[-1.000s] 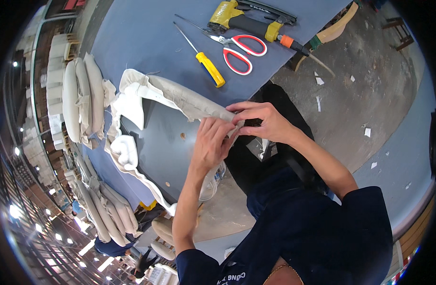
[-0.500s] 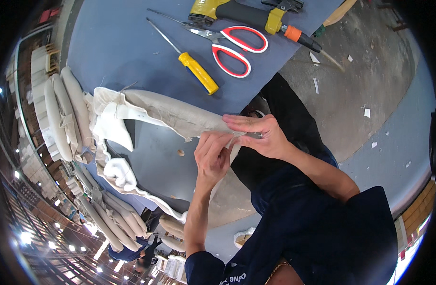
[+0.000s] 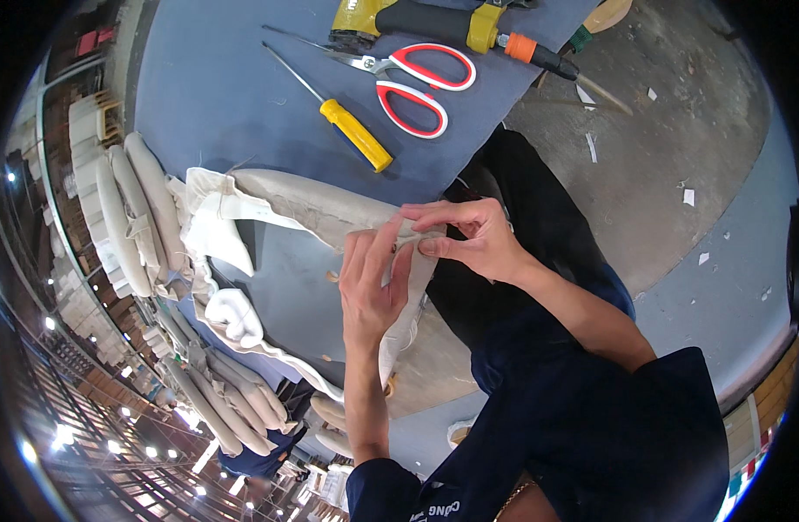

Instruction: The person staples fabric onto a foam cushion using a staple gun, then cuts the excess fabric with scissors. They proceed to hand-sew the edges of the fabric to secure it further, using a needle and thread. The process involves folding, pulling, and stitching the fabric around the cushion's contours.

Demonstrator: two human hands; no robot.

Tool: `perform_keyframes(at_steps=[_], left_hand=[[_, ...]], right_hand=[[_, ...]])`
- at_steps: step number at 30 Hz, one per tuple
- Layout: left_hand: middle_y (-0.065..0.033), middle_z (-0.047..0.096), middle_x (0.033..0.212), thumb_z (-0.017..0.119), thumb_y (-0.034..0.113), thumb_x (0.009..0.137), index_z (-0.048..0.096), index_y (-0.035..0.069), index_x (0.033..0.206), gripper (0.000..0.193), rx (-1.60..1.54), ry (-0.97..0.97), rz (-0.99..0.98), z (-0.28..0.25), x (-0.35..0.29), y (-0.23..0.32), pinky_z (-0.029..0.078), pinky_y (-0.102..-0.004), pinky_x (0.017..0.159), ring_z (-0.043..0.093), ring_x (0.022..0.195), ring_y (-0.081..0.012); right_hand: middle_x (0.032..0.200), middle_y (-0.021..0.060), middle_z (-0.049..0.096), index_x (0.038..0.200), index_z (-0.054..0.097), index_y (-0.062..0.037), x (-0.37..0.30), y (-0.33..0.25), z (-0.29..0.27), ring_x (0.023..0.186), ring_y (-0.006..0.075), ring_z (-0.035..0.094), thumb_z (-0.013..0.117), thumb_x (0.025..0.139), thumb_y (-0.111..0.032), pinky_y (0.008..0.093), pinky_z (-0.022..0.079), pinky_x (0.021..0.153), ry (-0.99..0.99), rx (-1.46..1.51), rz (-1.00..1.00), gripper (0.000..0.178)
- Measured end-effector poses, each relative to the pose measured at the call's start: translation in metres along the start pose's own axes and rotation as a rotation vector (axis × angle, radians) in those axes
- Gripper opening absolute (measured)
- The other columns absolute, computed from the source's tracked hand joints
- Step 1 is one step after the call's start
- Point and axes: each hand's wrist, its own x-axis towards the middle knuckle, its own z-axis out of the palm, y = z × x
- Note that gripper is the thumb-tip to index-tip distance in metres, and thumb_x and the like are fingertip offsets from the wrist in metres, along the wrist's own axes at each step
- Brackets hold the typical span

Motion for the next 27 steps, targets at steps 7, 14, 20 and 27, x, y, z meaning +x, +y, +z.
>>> perform_keyframes(at_steps=[7,14,20,27], left_hand=[[-0.0069,0.063,0.091,0.081,0.015,0.075,0.066,0.007,0.1,0.031,0.151,-0.152,0.308,-0.013,0.015,-0.021,0.041,-0.0394,0.076,0.056,0.083,-0.0283],[-0.0062,0.059,0.081,0.08,0.013,0.077,0.065,0.007,0.091,0.022,-0.028,-0.136,0.32,-0.007,0.013,-0.038,0.038,-0.0396,0.071,0.052,0.075,-0.0278],[-0.0075,0.056,0.073,0.075,0.002,0.082,0.065,0.004,0.085,0.011,-0.213,-0.117,0.26,-0.003,0.011,-0.042,0.038,-0.0374,0.065,0.048,0.068,-0.0272],[-0.0085,0.055,0.072,0.077,0.002,0.08,0.066,0.002,0.081,0.011,-0.263,-0.049,0.198,-0.004,0.016,-0.042,0.038,-0.0362,0.062,0.047,0.068,-0.0266]], right_hand=[[0.131,0.0203,0.067,0.11,0.076,-0.0008,-0.003,0.002,0.003,0.117,0.0205,0.067,0.078,0.087,-0.007,0.033,0.054,0.097,0.017,-0.033,-0.035,0.023],[0.13,0.0197,0.068,0.105,0.077,0.0011,-0.004,0.0,0.004,0.114,0.02,0.068,0.078,0.088,-0.008,0.0314,0.056,0.092,0.049,-0.109,-0.049,0.02],[0.131,0.0218,0.067,0.109,0.075,0.0024,-0.004,0.003,0.007,0.126,0.0238,0.062,0.078,0.088,-0.008,0.0341,0.049,0.104,0.042,-0.037,-0.018,0.024],[0.132,0.0234,0.066,0.107,0.074,0.0038,-0.004,0.012,0.014,0.13,0.0269,0.059,0.077,0.088,-0.006,0.0367,0.046,0.108,0.073,-0.205,-0.209,0.022]])
